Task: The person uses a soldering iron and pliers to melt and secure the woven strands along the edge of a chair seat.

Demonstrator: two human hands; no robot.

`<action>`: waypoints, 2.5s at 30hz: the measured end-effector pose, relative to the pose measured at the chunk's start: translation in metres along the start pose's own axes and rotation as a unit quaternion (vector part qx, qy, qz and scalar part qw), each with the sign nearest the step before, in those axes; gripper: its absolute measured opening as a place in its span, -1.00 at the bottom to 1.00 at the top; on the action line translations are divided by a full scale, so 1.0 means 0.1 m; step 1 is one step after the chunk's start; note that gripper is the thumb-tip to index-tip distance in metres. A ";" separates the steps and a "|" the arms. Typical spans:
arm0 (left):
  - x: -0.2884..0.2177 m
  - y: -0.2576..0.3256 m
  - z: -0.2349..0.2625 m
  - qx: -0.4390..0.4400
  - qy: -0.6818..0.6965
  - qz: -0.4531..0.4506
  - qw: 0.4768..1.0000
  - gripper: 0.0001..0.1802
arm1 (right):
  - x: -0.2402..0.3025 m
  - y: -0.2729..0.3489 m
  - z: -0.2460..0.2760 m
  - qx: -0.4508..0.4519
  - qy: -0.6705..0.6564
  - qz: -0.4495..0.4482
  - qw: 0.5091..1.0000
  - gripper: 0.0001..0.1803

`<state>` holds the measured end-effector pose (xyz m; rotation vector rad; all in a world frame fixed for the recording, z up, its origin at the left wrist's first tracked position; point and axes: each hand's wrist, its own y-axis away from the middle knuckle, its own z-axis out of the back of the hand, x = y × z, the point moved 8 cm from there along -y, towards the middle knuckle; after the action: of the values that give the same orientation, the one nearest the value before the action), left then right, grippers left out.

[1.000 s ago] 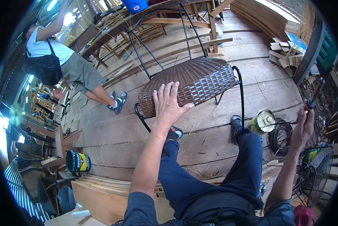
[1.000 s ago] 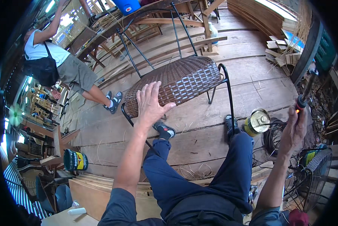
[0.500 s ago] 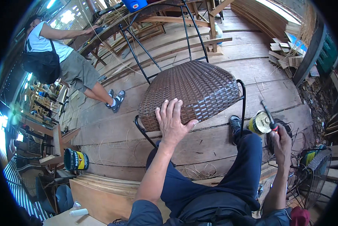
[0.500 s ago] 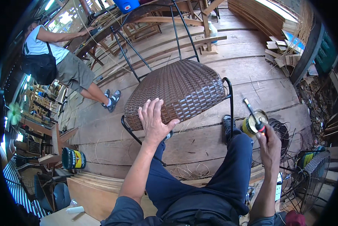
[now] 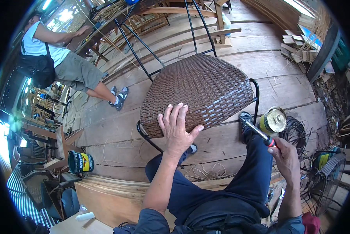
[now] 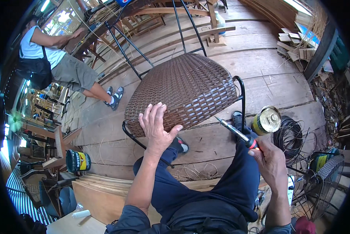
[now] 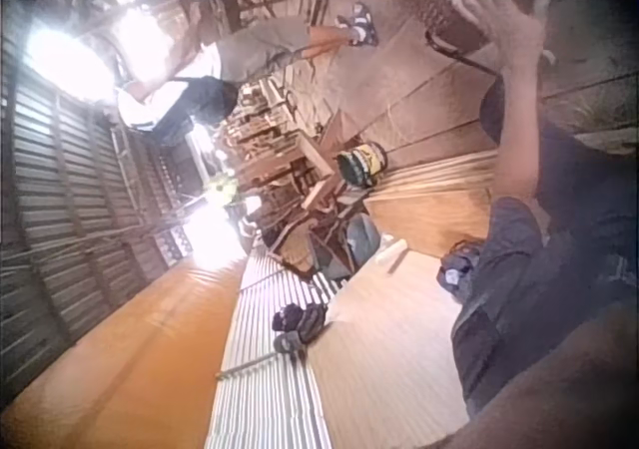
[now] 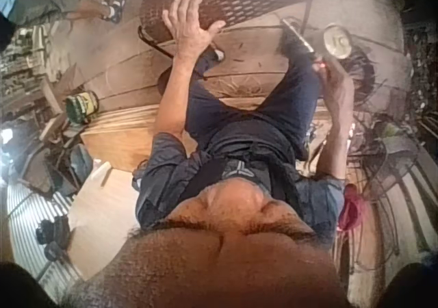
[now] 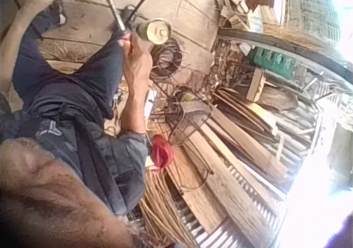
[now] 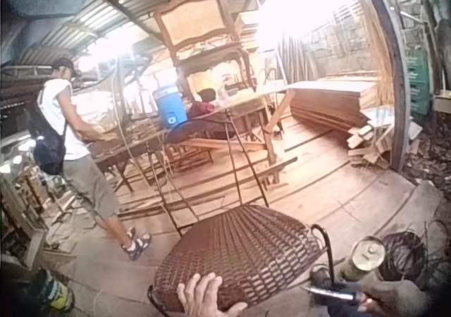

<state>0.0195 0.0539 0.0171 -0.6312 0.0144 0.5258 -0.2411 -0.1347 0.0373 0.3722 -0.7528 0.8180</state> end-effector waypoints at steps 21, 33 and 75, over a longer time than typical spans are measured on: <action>-0.17 -0.20 0.02 0.054 0.137 0.051 0.988 -0.67 | 0.24 -0.14 -0.44 0.092 -0.029 -0.021 0.995 -0.68; -0.19 -0.22 0.01 0.085 0.141 0.033 0.986 -0.62 | 0.43 -0.18 -0.55 0.092 0.011 0.022 0.995 -0.64; -0.31 -0.23 -0.02 0.084 0.129 -0.009 0.988 -0.57 | 0.34 -0.19 -0.47 0.098 0.009 -0.029 0.995 -0.66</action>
<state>0.0035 0.0229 0.0333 -0.5294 0.2950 0.4179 -0.1900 -0.1027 0.0296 0.5589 -0.6429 0.8421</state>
